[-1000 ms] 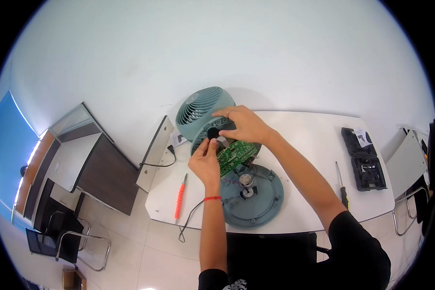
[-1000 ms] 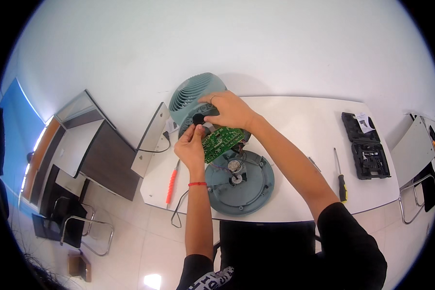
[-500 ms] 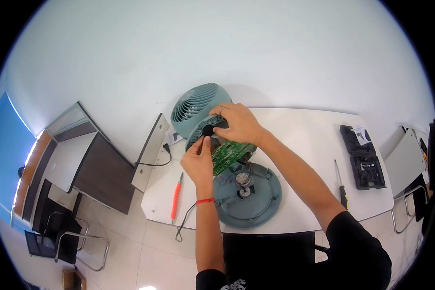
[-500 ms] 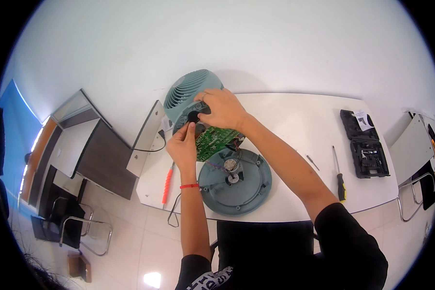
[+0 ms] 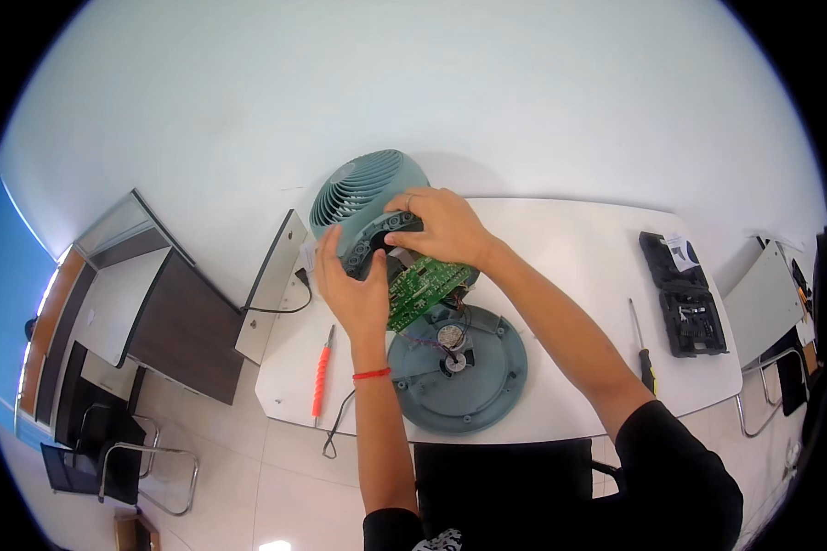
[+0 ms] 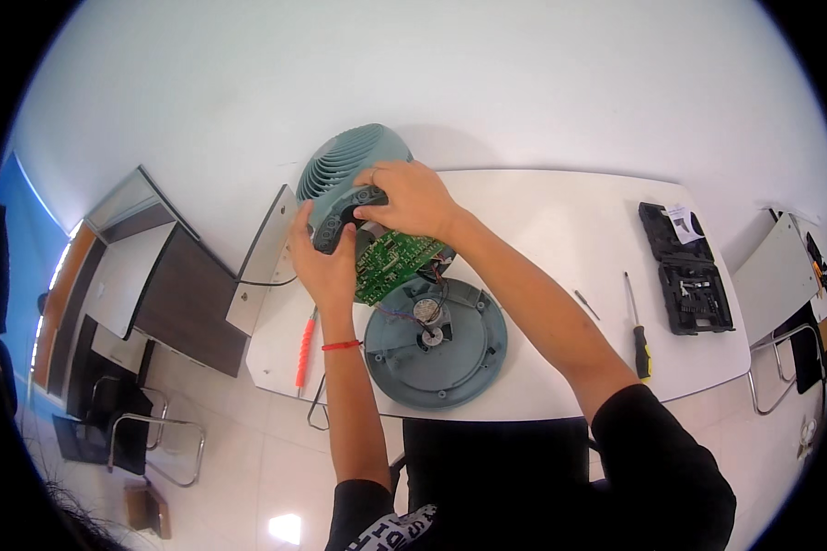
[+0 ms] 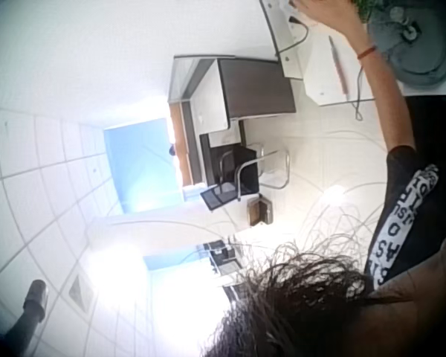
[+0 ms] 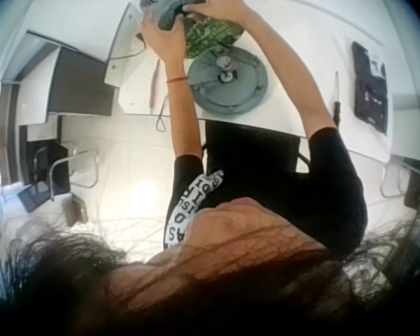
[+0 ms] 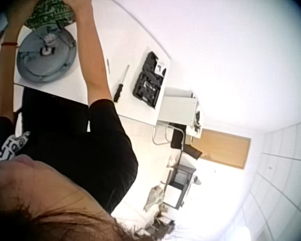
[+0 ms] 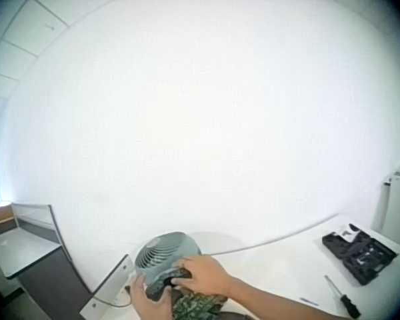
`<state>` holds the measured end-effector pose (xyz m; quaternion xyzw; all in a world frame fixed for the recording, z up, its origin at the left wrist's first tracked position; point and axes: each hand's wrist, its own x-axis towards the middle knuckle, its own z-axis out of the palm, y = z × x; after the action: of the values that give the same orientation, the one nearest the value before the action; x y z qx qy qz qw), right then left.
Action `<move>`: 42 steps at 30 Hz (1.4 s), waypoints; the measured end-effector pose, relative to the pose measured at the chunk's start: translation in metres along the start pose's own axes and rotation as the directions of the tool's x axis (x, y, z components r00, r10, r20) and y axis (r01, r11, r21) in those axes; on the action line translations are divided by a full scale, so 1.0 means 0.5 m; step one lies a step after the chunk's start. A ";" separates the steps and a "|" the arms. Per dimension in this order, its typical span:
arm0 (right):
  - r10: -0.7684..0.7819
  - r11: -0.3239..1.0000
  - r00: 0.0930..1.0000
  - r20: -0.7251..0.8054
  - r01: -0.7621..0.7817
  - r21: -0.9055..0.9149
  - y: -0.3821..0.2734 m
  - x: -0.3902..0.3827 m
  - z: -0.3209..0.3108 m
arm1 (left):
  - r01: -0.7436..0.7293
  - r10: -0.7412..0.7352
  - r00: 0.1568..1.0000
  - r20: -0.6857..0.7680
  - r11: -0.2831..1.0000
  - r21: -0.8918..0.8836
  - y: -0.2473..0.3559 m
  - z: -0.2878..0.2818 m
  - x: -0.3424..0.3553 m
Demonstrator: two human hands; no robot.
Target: The person removes a small black component from a circuit board inside a disassembled teal fan base, then uses a screwdriver to adjust or remove components on the board. The person continues to manipulate the board and wires while seated at a white table.
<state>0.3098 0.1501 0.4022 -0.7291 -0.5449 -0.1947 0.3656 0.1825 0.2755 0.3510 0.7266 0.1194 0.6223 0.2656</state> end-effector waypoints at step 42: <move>0.808 0.587 0.588 0.047 -0.809 0.037 -0.201 -0.568 -0.080 | 0.033 -0.035 0.818 0.574 0.999 0.012 -0.048 -0.021 0.063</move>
<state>0.1265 -0.0507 0.2670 -0.8890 -0.1642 0.0164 0.4271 0.1824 0.3137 0.3654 0.8781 0.0475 0.3700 0.2996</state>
